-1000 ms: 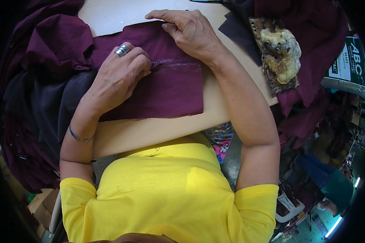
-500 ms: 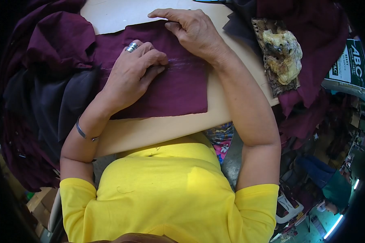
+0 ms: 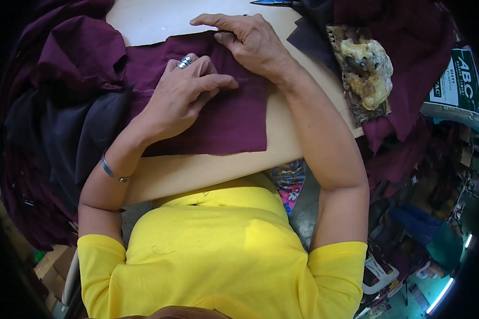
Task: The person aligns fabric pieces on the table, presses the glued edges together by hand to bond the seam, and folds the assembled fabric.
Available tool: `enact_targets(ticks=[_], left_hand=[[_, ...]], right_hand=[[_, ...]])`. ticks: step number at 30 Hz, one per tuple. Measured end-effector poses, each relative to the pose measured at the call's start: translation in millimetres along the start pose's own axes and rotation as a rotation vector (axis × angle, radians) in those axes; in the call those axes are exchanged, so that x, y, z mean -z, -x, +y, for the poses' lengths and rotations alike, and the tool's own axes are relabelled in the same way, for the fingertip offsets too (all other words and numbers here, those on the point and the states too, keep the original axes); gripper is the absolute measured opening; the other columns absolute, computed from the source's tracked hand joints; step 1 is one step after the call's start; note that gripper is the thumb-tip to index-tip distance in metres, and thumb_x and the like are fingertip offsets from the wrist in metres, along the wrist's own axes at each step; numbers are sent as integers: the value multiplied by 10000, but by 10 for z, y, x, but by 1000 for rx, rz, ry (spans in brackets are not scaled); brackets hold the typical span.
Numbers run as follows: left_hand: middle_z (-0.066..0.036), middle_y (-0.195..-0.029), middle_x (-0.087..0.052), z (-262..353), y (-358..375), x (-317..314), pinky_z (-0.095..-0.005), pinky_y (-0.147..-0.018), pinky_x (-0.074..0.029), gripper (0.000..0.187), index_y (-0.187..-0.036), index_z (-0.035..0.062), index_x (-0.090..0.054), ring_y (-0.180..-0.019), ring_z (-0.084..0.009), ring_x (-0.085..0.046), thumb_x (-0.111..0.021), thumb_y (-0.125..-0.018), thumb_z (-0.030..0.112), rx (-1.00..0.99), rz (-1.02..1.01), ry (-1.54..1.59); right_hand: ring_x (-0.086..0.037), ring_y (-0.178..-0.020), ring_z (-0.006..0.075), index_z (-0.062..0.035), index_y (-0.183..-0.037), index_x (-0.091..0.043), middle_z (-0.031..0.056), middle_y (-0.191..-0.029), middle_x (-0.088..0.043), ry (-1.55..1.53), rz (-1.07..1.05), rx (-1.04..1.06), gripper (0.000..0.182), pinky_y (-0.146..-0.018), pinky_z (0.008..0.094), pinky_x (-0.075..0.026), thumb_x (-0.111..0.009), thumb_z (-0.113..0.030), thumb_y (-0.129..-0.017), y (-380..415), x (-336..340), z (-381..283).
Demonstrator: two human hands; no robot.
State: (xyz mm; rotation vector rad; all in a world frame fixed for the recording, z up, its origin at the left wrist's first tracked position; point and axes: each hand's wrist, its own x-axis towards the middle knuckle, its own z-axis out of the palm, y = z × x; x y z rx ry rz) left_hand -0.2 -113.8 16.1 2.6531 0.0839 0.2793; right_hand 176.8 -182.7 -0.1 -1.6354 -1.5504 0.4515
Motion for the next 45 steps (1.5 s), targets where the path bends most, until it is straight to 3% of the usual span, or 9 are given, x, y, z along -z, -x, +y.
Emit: enact_targets(ticks=[3, 6, 9, 12, 24, 27, 33, 42, 45], left_hand=[[-19, -813, -497, 66, 3, -34, -321, -709, -311, 213, -983, 156, -607, -796, -174, -510, -577, -805, 43, -7, 33, -27], [-19, -819, -494, 148, -53, -142, -336, -709, -308, 192, -964, 151, -612, -798, -174, -504, -578, -806, 49, -2, 107, -65], [-20, -821, -487, 159, -91, -135, -354, -714, -306, 195, -974, 160, -619, -809, -180, -496, -576, -811, 61, 54, 72, -8], [-22, -823, -480, 135, -102, -129, -369, -718, -306, 226, -1006, 180, -628, -814, -191, -488, -567, -818, 70, 66, 8, 28], [-39, -896, -524, 198, -108, -288, -355, -772, -380, 326, -1006, 172, -671, -842, -215, -509, -550, -733, 42, -49, 145, -12], [-54, -897, -503, 182, -106, -302, -355, -739, -396, 374, -1036, 181, -657, -832, -232, -493, -552, -719, 11, -102, 157, -3], [-84, -922, -503, 249, -77, -311, -336, -739, -415, 397, -1082, 130, -618, -833, -246, -492, -561, -711, 0, -158, 170, -136], [-108, -988, -527, 171, 175, -186, -359, -738, -455, 378, -1069, 42, -596, -852, -266, -524, -619, -694, -4, -83, 218, -180], [-101, -1006, -526, 166, 215, -165, -351, -745, -453, 432, -1114, 46, -597, -854, -256, -522, -608, -687, -15, -109, 193, -174]], right_hand=[[-599, -1064, 218, -122, -1184, -593, 89, -1144, -629, -3, 1, 65, 379, -918, 292, -448, -540, 14, -834, 4, 13, -7], [-617, -630, 244, -186, -1123, -619, 88, -894, -676, 18, 171, 262, 351, -668, 324, -512, -582, -43, -805, -39, -69, 117], [-631, -663, 250, -193, -1130, -615, 84, -911, -677, 41, 95, 177, 359, -684, 334, -515, -575, -41, -807, -18, -32, 96], [-630, -971, 239, -146, -1182, -594, 91, -1113, -640, -8, -10, 25, 390, -836, 307, -476, -547, 7, -826, 10, 19, 9], [-615, -1023, 264, -119, -1158, -601, 111, -1089, -644, 39, 12, 78, 365, -865, 328, -477, -540, 12, -822, 5, 4, 51], [-597, -599, 260, -190, -1100, -629, 90, -809, -661, 6, 151, 250, 360, -626, 337, -501, -573, -18, -789, -25, -75, 151], [-569, -562, 247, -199, -1109, -627, 113, -724, -632, 75, 128, 185, 355, -614, 335, -488, -583, -27, -802, -7, -57, 127], [-563, -563, 240, -197, -1129, -619, 132, -682, -604, 42, 152, 172, 346, -602, 344, -474, -584, -44, -820, 1, -67, 100], [-617, -1016, 242, -138, -1171, -600, 91, -1100, -645, 55, 21, 22, 353, -878, 301, -467, -540, -13, -846, 17, 9, 12]])
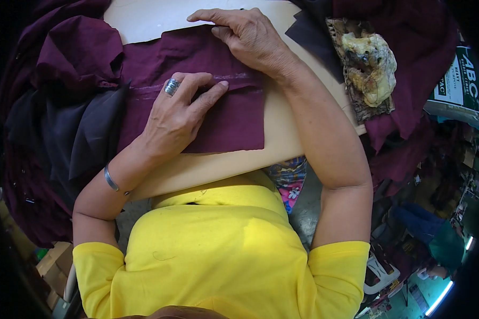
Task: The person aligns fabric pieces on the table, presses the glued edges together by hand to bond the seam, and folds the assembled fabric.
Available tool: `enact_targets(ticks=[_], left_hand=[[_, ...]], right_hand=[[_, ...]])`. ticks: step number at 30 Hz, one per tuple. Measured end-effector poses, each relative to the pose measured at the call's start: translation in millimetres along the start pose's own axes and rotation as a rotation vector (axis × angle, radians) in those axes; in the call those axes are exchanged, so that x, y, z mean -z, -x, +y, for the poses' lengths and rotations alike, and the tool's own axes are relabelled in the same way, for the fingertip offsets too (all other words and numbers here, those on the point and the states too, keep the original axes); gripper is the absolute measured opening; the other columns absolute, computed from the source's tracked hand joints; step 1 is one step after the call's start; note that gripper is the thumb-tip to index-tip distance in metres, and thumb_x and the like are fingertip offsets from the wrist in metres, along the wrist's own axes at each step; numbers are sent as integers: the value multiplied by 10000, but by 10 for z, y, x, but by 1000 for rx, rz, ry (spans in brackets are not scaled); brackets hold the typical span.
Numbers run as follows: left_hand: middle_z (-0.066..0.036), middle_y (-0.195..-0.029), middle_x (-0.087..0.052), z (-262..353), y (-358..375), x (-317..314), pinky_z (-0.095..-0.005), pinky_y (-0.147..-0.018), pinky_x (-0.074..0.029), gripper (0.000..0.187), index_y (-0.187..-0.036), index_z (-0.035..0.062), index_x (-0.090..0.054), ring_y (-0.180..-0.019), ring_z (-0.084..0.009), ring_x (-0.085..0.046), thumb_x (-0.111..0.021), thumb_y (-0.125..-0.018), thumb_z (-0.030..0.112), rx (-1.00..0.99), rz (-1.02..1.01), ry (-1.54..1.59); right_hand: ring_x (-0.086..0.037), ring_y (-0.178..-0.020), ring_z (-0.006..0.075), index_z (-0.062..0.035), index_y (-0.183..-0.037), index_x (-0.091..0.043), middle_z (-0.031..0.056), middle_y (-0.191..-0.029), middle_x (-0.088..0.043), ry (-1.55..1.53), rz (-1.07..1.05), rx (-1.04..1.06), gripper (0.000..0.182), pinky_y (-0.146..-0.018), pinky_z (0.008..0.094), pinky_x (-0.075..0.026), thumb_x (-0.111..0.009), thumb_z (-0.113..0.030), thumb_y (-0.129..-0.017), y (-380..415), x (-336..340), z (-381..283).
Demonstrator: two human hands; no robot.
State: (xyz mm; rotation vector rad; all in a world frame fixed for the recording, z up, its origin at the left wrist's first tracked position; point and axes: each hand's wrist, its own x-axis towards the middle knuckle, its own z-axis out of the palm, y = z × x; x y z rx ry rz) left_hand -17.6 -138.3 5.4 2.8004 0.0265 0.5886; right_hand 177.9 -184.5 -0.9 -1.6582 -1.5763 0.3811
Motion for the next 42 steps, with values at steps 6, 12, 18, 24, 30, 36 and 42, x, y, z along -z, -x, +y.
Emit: enact_targets(ticks=[6, 12, 18, 24, 30, 36, 42], left_hand=[[-88, -1006, -515, -9, 4, 17, -354, -750, -442, 480, -1161, 60, -592, -856, -237, -520, -575, -689, -22, -63, -42, 3], [-85, -990, -491, 50, -77, -3, -356, -748, -434, 476, -1155, 55, -596, -864, -227, -514, -548, -689, -33, -44, -89, -15], [-75, -957, -472, 44, -114, -86, -346, -755, -430, 476, -1159, 64, -594, -842, -218, -506, -537, -693, -12, -90, -62, 35], [-69, -885, -425, 96, -178, -34, -316, -699, -413, 479, -1182, 92, -587, -798, -208, -474, -522, -715, 8, -101, -129, -95], [-61, -868, -398, 172, -234, -61, -311, -689, -410, 481, -1192, 142, -588, -794, -200, -466, -518, -730, 29, -103, -121, -197], [-64, -888, -412, 201, -204, -90, -305, -698, -437, 456, -1173, 122, -594, -803, -203, -478, -526, -729, 44, -87, -64, -209], [-105, -907, -503, 150, -77, -96, -332, -657, -476, 418, -1120, 24, -595, -793, -246, -530, -537, -707, 0, 15, 26, -84]], right_hand=[[-606, -1044, 225, -125, -1161, -607, 84, -1115, -641, -23, -19, -39, 339, -890, 294, -457, -539, -15, -847, 2, 9, -20], [-613, -1025, 213, -114, -1147, -614, 80, -1104, -647, -28, -28, -10, 320, -887, 291, -455, -542, -22, -849, 0, 14, 1], [-616, -1017, 209, -106, -1143, -615, 77, -1089, -652, -26, -36, -29, 314, -879, 291, -460, -545, -23, -849, 0, 27, -7], [-616, -1013, 209, -110, -1145, -613, 72, -1089, -652, -35, -20, 3, 316, -882, 294, -463, -546, -25, -849, 2, 9, 30], [-614, -1026, 209, -111, -1145, -613, 69, -1092, -652, -34, -11, 38, 319, -902, 288, -456, -551, -23, -845, -9, -7, 58], [-614, -1025, 202, -110, -1145, -616, 66, -1091, -653, -14, -24, -1, 319, -899, 282, -455, -553, -24, -844, -1, 9, 27], [-618, -1012, 198, -107, -1145, -615, 71, -1083, -656, -9, -15, 5, 316, -887, 277, -457, -553, -28, -845, 1, 22, 25]])
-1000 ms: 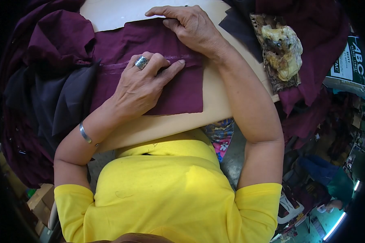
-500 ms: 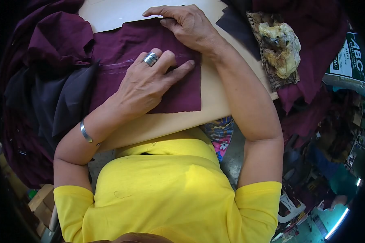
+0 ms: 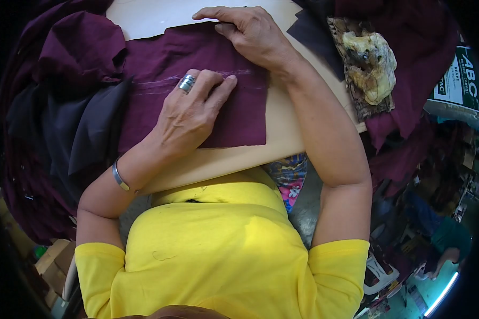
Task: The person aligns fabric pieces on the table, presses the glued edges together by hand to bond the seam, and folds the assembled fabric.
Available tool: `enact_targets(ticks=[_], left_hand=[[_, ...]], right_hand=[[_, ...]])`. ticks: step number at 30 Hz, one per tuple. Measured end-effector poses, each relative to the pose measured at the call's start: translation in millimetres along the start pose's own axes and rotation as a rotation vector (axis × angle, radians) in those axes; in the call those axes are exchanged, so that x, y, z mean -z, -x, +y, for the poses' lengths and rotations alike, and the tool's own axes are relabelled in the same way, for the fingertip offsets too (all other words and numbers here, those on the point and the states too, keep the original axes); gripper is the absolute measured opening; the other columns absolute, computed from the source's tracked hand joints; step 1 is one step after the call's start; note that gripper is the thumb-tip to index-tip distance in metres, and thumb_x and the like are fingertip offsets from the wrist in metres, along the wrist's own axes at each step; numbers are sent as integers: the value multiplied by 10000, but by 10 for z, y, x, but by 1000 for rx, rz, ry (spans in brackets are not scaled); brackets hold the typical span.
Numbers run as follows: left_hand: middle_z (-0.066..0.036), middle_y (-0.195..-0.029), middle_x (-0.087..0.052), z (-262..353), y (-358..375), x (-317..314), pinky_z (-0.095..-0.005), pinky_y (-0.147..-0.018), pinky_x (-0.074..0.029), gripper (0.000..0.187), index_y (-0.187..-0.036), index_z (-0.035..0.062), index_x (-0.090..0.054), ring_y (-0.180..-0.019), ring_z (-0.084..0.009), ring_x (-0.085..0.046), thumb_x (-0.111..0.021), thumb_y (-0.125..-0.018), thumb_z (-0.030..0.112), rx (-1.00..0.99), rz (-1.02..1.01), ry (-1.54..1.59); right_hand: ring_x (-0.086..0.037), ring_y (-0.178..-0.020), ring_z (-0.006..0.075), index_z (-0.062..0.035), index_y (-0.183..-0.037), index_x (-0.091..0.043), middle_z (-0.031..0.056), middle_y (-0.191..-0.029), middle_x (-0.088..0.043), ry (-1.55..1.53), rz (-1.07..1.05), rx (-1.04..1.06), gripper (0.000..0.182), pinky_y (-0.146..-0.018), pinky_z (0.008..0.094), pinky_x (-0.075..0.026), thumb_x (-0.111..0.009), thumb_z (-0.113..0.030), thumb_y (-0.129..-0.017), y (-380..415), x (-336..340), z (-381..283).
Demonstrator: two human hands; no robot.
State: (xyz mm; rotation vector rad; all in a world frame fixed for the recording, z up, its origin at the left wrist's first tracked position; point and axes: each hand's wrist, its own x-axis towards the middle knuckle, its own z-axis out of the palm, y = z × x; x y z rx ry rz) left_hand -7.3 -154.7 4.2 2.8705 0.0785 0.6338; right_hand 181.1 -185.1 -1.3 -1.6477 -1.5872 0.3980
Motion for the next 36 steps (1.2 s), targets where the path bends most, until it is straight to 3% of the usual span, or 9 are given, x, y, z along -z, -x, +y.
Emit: enact_targets(ticks=[6, 12, 19, 23, 24, 27, 30, 36], left_hand=[[-84, -876, -481, -38, 5, 34, -322, -662, -450, 447, -1134, 54, -599, -757, -230, -501, -546, -694, -1, -35, -33, 5], [-77, -893, -429, 36, -81, 55, -324, -674, -429, 483, -1196, 126, -578, -807, -229, -484, -528, -723, 46, -90, -128, -168], [-69, -883, -415, 80, -125, -35, -310, -709, -426, 503, -1214, 169, -575, -819, -222, -473, -511, -733, 35, -78, -57, -139], [-81, -1106, -483, 65, 91, 89, -400, -895, -402, 548, -1230, 146, -546, -1026, -265, -483, -616, -694, 52, 28, -22, 76], [-90, -1200, -472, 58, 196, 141, -441, -968, -352, 569, -1227, 142, -530, -1136, -288, -446, -670, -678, 95, 47, -56, 72], [-74, -1198, -464, 74, 429, 347, -446, -1034, -283, 482, -1203, 116, -517, -1169, -265, -430, -650, -752, 218, 167, -103, 89], [-98, -1213, -433, -29, 654, 424, -481, -1047, -264, 484, -1199, 116, -477, -1202, -291, -388, -649, -783, 296, 319, -114, 54], [-115, -1219, -391, -338, 895, 569, -402, -963, -370, 390, -1155, 113, -482, -1176, -312, -411, -637, -798, 114, 450, -161, 141]], right_hand=[[-623, -994, 211, -105, -1147, -611, 89, -1070, -657, -60, 31, 104, 319, -867, 288, -463, -549, -27, -844, -2, -24, 22], [-624, -988, 226, -115, -1145, -613, 95, -1069, -655, -31, -15, 66, 322, -862, 297, -465, -562, -40, -837, 2, 8, 16], [-626, -974, 214, -133, -1150, -616, 88, -1058, -659, 4, 39, 71, 328, -850, 286, -468, -560, -36, -842, 20, -20, 20], [-631, -895, 185, -148, -1158, -615, 82, -1017, -668, 1, 39, 32, 335, -808, 275, -472, -563, -39, -846, 28, 1, 26], [-630, -870, 176, -152, -1161, -615, 80, -1004, -671, 5, 21, -3, 337, -796, 272, -473, -565, -40, -847, 36, 9, 20], [-604, -770, 147, -159, -1166, -614, 79, -933, -673, 55, 87, 92, 340, -739, 258, -470, -570, -44, -848, 40, -10, 60], [-578, -721, 134, -162, -1170, -613, 80, -881, -666, 63, 58, -13, 352, -709, 250, -466, -575, -33, -845, 50, 38, 9], [-591, -727, 129, -158, -1169, -615, 61, -902, -674, -1, 76, -25, 363, -714, 245, -476, -569, -6, -842, 89, -54, -127]])
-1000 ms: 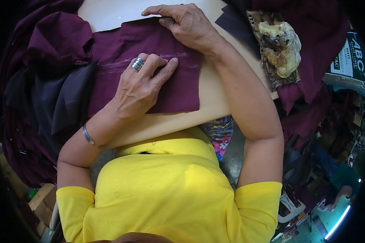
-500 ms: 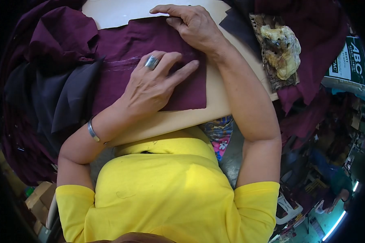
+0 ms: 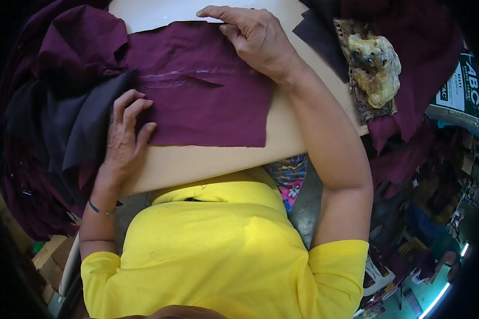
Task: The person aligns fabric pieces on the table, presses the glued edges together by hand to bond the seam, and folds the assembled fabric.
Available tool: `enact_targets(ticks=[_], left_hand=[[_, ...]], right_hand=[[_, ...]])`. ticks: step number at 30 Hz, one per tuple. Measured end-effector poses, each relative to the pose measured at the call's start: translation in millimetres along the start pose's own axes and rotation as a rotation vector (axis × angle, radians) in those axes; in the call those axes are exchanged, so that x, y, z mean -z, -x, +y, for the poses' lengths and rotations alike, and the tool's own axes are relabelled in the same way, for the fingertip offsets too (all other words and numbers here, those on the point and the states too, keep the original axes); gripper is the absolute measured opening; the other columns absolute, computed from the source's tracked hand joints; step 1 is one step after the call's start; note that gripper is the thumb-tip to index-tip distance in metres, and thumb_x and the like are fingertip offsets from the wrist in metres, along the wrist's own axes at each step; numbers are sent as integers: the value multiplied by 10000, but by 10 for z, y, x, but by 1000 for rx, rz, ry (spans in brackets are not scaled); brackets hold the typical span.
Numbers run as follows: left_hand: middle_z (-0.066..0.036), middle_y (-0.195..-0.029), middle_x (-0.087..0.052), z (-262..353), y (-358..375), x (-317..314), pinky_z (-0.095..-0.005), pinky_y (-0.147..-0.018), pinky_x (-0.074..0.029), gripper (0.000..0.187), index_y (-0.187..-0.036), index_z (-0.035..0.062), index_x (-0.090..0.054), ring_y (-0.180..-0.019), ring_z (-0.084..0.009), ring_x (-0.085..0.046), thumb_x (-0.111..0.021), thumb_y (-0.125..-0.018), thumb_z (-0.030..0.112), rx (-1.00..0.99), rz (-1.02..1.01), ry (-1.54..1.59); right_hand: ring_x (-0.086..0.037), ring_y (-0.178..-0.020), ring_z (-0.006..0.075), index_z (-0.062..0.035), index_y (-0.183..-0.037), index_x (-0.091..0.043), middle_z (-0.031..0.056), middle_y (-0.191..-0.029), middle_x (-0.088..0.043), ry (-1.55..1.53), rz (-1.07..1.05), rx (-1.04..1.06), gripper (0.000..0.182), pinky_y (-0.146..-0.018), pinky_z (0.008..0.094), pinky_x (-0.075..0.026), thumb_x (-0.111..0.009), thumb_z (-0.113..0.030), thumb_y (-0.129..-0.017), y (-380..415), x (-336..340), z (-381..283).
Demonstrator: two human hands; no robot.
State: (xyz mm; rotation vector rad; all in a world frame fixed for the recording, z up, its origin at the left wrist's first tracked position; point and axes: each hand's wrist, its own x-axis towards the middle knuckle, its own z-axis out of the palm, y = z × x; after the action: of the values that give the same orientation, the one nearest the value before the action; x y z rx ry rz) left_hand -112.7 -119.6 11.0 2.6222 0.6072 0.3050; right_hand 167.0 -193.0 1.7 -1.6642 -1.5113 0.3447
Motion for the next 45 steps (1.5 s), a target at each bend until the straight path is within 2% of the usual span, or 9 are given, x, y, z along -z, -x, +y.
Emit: enact_targets(ticks=[3, 9, 13, 14, 18, 24, 27, 36, 45], left_hand=[[-106, -1247, -389, -255, 35, 162, -389, -996, -375, 394, -1179, 125, -481, -1200, -303, -410, -615, -811, 82, 1, -76, -13], [-117, -1233, -451, -627, 10, 359, -379, -984, -382, 386, -1192, 126, -495, -1175, -308, -446, -612, -825, 102, -112, -71, -36], [-108, -1048, -568, -179, -170, 518, -379, -832, -460, 237, -996, 40, -606, -967, -290, -572, -605, -761, 3, -198, -63, -453], [-96, -990, -586, 7, -266, 495, -385, -759, -483, 207, -917, 25, -631, -898, -282, -593, -600, -719, -27, -291, 28, -427], [-128, -1032, -560, 451, -478, 154, -369, -801, -498, 375, -1006, 11, -630, -926, -287, -578, -607, -637, -48, -498, 96, -161], [-114, -982, -553, 298, -599, -307, -358, -768, -486, 356, -1042, 31, -613, -884, -276, -568, -655, -693, -21, -470, 209, -33], [-108, -958, -554, 300, -591, -317, -346, -728, -480, 325, -1017, 38, -622, -843, -270, -563, -662, -701, -29, -422, 220, 6], [-70, -867, -545, 308, -583, -247, -323, -650, -458, 348, -1022, 60, -652, -722, -213, -530, -657, -683, -19, -413, 128, -12], [-53, -888, -507, 306, -596, -244, -318, -710, -452, 455, -1109, 132, -636, -779, -208, -515, -620, -672, 4, -476, 82, -131]], right_hand=[[-644, -704, 244, -130, -1097, -633, 130, -862, -666, 3, 111, 177, 302, -691, 320, -528, -586, -21, -819, -11, -104, 30], [-640, -689, 243, -133, -1103, -628, 125, -865, -670, -8, 93, 150, 312, -710, 326, -533, -596, -27, -812, 3, -198, -31], [-631, -678, 253, -140, -1113, -624, 128, -852, -665, -54, 95, 140, 337, -689, 330, -521, -592, -13, -803, 10, -214, -52], [-629, -678, 258, -140, -1113, -624, 128, -852, -663, -61, 73, 109, 340, -682, 332, -517, -591, -11, -800, 9, -194, -72], [-620, -675, 283, -138, -1143, -600, 133, -865, -660, 0, 17, 124, 367, -677, 353, -500, -597, -24, -794, -11, -153, -87], [-612, -678, 306, -166, -1212, -543, 133, -888, -658, 56, 24, 131, 438, -708, 381, -496, -613, -60, -794, -49, -138, -77], [-624, -722, 297, -168, -1204, -551, 126, -913, -660, 132, -107, 119, 429, -719, 372, -500, -604, -52, -795, -52, -96, -172], [-651, -834, 266, -142, -1138, -602, 98, -986, -666, -134, -35, 156, 367, -787, 321, -513, -573, -7, -798, -101, -122, -20], [-657, -866, 255, -134, -1133, -607, 95, -980, -671, -91, -37, 189, 351, -811, 318, -510, -581, -17, -803, -107, -128, 15]])
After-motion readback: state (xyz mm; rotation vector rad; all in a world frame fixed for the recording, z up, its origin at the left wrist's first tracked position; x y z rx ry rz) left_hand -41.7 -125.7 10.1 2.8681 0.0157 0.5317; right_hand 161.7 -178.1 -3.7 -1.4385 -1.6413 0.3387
